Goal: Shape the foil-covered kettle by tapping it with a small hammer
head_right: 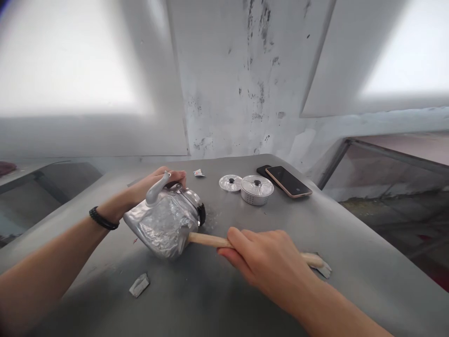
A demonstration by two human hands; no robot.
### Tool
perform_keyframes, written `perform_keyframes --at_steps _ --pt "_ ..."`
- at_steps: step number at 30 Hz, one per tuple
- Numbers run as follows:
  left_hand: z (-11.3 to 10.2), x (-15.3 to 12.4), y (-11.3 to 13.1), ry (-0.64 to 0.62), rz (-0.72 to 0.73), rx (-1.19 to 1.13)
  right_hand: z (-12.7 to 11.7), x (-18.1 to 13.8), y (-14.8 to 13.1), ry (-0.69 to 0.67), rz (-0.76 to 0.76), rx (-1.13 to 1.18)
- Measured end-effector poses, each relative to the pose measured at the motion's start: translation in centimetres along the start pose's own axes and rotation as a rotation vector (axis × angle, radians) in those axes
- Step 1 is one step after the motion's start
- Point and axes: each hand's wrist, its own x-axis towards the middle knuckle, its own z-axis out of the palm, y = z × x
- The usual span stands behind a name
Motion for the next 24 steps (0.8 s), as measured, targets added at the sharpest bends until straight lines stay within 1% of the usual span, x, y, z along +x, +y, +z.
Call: perform_keyframes --at_steps 2,5,7,10,12,16,17,18,20,22,24 --pt "0.00 -0.02 -0.05 0.009 -0.008 -0.011 0.03 0.01 -0.06 -0.020 0.020 0.002" --pt "0.05 0.00 -0.14 0.017 -0.019 -0.041 -0.25 -0.12 -0.10 0.062 0.088 0.058" --pt "0.08 0.01 -0.09 0.003 -0.006 -0.043 -0.24 -0.19 -0.15 0.080 0.101 0.059" --pt "0.06 0.00 0.12 -0.015 0.021 -0.026 0.14 -0.13 -0.30 -0.002 0.043 -0.014" --pt "0.02 0.00 0.19 -0.013 0.030 -0.016 0.23 -0.02 -0.37 -0.024 0.037 -0.030" --pt "-0.04 0.06 -0.12 -0.014 0.035 -0.013 -0.13 0.06 -0.39 0.108 0.106 0.046" --pt "-0.05 0.09 -0.24 -0.015 0.037 -0.017 -0.16 0.06 -0.40 0.113 0.101 0.051" --pt "-0.05 0.14 -0.36 -0.016 0.035 -0.023 -0.14 0.06 -0.43 0.104 0.080 0.038" --pt "-0.04 0.24 -0.55 -0.013 0.026 -0.037 0.02 0.08 -0.49 0.038 0.033 -0.010" --pt "-0.03 0.30 -0.64 -0.006 0.014 -0.049 0.11 0.11 -0.52 -0.003 0.023 -0.023" --pt "-0.03 0.30 -0.63 -0.006 0.015 -0.060 -0.01 0.13 -0.43 0.045 0.068 0.027"
